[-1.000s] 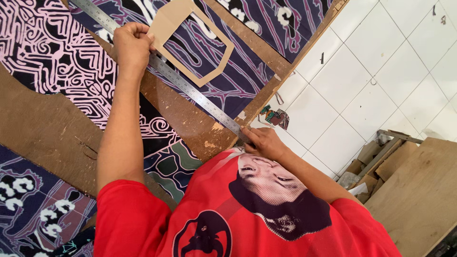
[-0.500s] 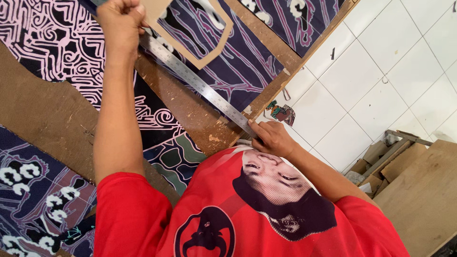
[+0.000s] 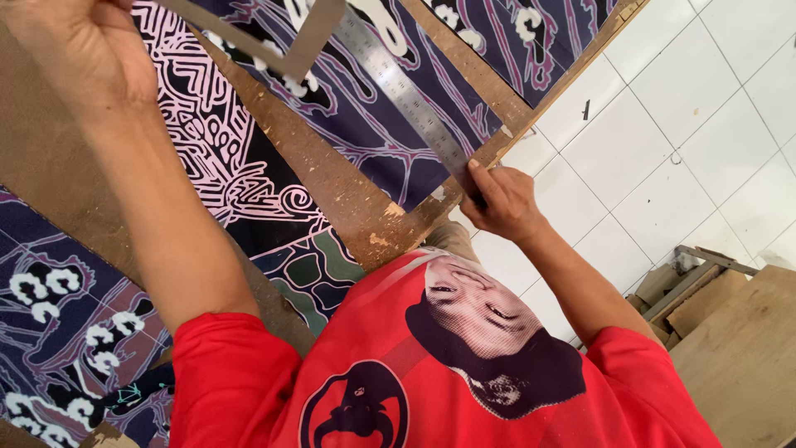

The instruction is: The person places a cardboard template on patterned fabric, aligns it, and uses a metal ruler and white chalk to mark straight lines along the template edges. The person repeatedly repositions the ruler and template to mark multiple sections of the fabric.

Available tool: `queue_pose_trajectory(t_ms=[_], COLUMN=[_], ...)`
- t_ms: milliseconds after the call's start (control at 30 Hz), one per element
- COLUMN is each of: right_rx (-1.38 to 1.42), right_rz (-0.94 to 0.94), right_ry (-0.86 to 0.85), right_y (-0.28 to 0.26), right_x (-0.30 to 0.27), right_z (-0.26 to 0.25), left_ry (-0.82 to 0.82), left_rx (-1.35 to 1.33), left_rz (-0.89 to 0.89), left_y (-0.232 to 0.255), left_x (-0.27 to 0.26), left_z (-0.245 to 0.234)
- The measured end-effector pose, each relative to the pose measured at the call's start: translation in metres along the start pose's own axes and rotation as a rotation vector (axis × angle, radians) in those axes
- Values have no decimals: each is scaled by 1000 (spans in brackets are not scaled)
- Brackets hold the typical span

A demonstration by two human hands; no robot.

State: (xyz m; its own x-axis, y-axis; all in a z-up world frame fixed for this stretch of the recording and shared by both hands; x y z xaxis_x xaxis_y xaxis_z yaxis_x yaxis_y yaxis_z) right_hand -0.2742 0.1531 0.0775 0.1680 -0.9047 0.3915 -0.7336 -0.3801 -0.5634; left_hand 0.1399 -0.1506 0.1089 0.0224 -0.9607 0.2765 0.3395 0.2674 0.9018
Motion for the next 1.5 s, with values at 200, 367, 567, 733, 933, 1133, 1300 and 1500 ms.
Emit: queue_pose_trajectory(t_ms=[200, 367, 567, 733, 933, 1133, 1300, 1500], right_rx=[-89, -140, -128, -118, -73, -36, -121, -74], right_rz=[103, 244, 372, 463, 550, 616, 617, 541], right_ry=[1, -21, -137, -212, -268, -348, -196, -77], right_y=[33, 54, 74, 82, 86, 87, 81, 61], right_x=[-6, -22, -38, -40, -42, -47, -40, -13], right_z=[-7, -1, 13, 20, 19, 21, 11, 17], left_ry=[13, -24, -31, -25, -94, -3, 4, -4], left_rx=[429, 628, 718, 919, 1186, 1149, 1140, 1166], left_rz=[-299, -427, -328, -290, -108, -152, -83, 4], left_y=[-65, -124, -136, -135, -129, -136, -138, -136], left_x=[-54, -83, -78, -73, -71, -71, -65, -40], left_z=[-2, -4, -8, -5, -1, -12, -21, -38])
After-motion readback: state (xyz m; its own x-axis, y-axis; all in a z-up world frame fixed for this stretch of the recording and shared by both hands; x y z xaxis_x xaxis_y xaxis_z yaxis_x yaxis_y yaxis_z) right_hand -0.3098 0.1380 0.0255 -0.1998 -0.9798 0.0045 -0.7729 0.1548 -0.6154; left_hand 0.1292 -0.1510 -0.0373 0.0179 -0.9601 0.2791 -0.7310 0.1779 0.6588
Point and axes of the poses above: each hand's wrist, its own x-axis towards the middle knuckle, its own z-axis out of the palm, y = z × x, the point moved 7 cm from there along x, towards the middle knuckle, and after that the axes turned 8 degrees about z, right-handed, at the moved point
